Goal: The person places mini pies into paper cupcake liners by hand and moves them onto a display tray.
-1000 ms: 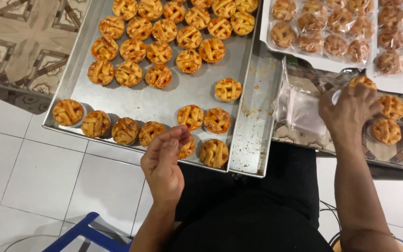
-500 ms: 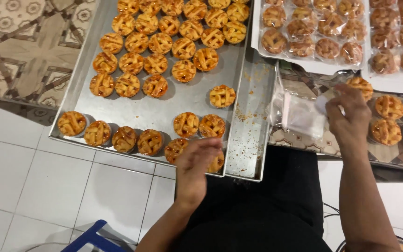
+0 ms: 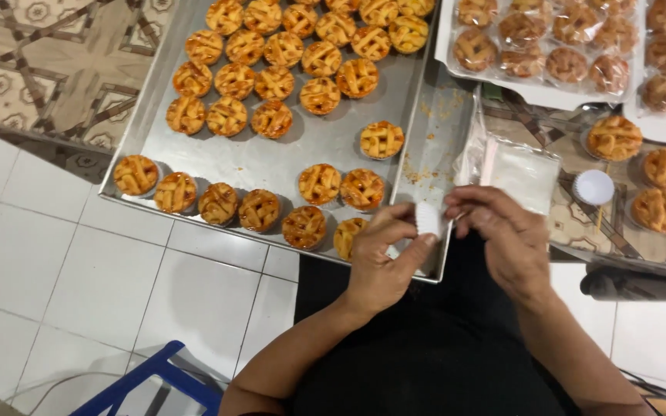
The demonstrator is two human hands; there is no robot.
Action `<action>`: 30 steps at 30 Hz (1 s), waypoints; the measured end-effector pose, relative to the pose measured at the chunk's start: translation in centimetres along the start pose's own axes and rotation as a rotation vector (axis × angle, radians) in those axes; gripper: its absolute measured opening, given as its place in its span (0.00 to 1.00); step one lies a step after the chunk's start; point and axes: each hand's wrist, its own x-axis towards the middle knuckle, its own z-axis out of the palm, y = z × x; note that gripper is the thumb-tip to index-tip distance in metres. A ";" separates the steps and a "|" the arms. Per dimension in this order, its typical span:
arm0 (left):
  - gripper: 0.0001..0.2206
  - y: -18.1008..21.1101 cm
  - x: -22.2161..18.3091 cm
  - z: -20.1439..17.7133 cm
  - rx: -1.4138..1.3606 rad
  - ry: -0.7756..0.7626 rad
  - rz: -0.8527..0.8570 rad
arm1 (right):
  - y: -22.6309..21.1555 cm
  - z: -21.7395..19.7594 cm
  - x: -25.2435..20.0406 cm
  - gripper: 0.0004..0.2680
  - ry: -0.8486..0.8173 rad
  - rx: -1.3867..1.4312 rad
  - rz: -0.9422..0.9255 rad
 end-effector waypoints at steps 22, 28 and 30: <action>0.09 1.8 -0.2 1.4 -0.297 -0.094 -0.241 | -1.6 0.4 -2.4 0.13 -0.096 0.269 -0.055; 0.08 1.9 -0.3 1.1 -0.285 -0.105 -0.266 | -1.2 0.0 -2.7 0.13 -0.114 0.276 -0.051; 0.09 2.2 -0.2 1.1 -0.310 -0.104 -0.257 | -1.1 -0.1 -2.8 0.14 -0.112 0.260 -0.072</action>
